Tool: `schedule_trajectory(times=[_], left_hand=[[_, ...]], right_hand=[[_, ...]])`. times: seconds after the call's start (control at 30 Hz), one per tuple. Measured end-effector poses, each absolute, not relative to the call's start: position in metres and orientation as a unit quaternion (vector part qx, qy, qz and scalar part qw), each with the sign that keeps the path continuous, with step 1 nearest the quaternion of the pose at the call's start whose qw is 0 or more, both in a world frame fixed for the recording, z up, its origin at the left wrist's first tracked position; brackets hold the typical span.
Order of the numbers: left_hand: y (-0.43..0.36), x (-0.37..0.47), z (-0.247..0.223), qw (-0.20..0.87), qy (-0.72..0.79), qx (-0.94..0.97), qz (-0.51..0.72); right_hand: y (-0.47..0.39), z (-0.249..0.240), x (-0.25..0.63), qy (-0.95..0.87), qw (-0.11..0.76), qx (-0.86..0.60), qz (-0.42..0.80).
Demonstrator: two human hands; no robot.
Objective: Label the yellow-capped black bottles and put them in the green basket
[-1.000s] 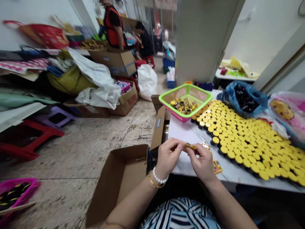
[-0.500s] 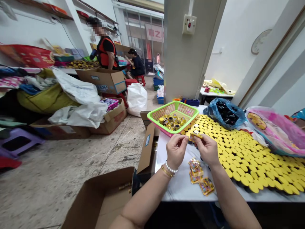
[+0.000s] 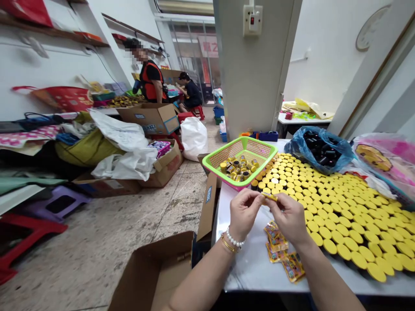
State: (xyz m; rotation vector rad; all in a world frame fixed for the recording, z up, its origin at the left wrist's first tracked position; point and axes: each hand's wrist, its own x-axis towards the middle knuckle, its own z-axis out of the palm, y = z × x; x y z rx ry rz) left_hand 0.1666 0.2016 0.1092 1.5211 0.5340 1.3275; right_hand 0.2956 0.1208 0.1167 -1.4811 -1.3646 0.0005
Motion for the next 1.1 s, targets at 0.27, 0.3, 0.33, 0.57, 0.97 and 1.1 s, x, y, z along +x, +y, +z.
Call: schedule_trajectory(times=[0.27, 0.3, 0.33, 0.57, 0.97, 1.1], left_hand=[[0.1961, 0.1699, 0.1103, 0.595, 0.243, 0.540, 0.543], [0.1962, 0.1698, 0.1110, 0.603, 0.249, 0.535, 0.537], [0.1965, 0.1697, 0.1116, 0.612, 0.252, 0.531, 0.529], [0.2008, 0.1706, 0.1098, 0.631, 0.234, 0.528, 0.519], [0.2024, 0.1691, 0.1075, 0.558, 0.226, 0.597, 0.530], [0.2038, 0.1679, 0.1078, 0.590, 0.203, 0.596, 0.506]], right_hand=[[0.1264, 0.1089, 0.2988, -0.551, 0.543, -0.633, -0.026], [0.1263, 0.1087, 0.2991, -0.549, 0.545, -0.634, -0.020], [0.1261, 0.1085, 0.2993, -0.546, 0.548, -0.633, -0.013], [0.1255, 0.1078, 0.2989, -0.539, 0.551, -0.637, 0.016], [0.1258, 0.1074, 0.3005, -0.541, 0.559, -0.627, 0.041], [0.1262, 0.1064, 0.2991, -0.559, 0.546, -0.622, 0.040]])
